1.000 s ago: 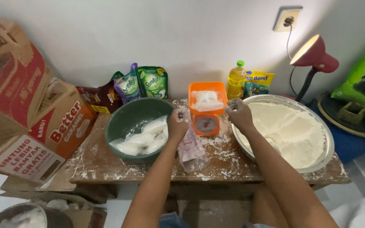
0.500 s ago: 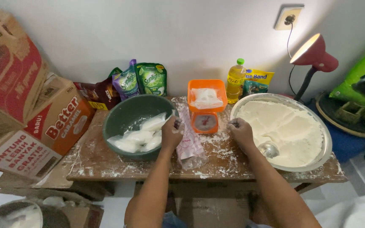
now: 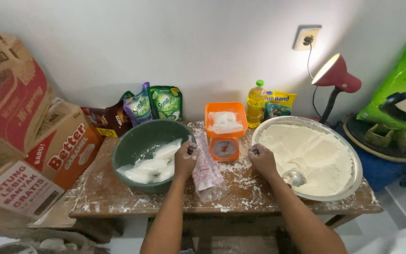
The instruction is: Measuring flour using a small scale and a scoop, then transferring it into a large bowl.
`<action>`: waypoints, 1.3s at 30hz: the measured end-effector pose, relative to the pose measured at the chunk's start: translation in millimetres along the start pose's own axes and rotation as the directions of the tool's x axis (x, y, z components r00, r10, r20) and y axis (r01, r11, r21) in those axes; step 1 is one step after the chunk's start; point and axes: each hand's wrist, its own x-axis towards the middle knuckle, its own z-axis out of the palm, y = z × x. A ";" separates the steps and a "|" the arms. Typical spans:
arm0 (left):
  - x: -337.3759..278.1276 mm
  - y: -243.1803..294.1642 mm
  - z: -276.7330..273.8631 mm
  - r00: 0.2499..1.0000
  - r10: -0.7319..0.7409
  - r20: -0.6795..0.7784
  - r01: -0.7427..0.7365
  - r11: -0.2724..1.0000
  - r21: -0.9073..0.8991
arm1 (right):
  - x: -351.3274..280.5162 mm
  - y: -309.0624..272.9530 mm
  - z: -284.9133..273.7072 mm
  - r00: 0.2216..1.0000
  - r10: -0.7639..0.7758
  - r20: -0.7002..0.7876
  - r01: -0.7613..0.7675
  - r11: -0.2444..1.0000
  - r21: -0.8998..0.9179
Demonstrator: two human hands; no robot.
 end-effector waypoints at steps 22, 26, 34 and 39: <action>-10.5 18.4 -6.3 0.999 -0.036 0.032 0.038 0.996 -0.075 | 2.2 2.2 2.4 1.000 0.017 -0.001 -0.017 1.000 0.021; -11.6 20.2 -6.5 1.000 -0.014 0.027 0.015 0.999 -0.046 | 1.5 0.0 1.0 1.000 0.022 0.007 -0.022 1.000 0.019; -8.8 14.7 -4.2 1.000 -0.023 0.005 0.023 0.998 -0.052 | 3.6 3.9 2.1 0.999 0.025 0.020 -0.026 0.999 0.020; -12.3 21.2 -5.4 0.999 -0.032 0.017 0.033 0.999 -0.031 | 1.7 2.3 1.8 1.000 0.023 0.009 -0.024 0.999 0.032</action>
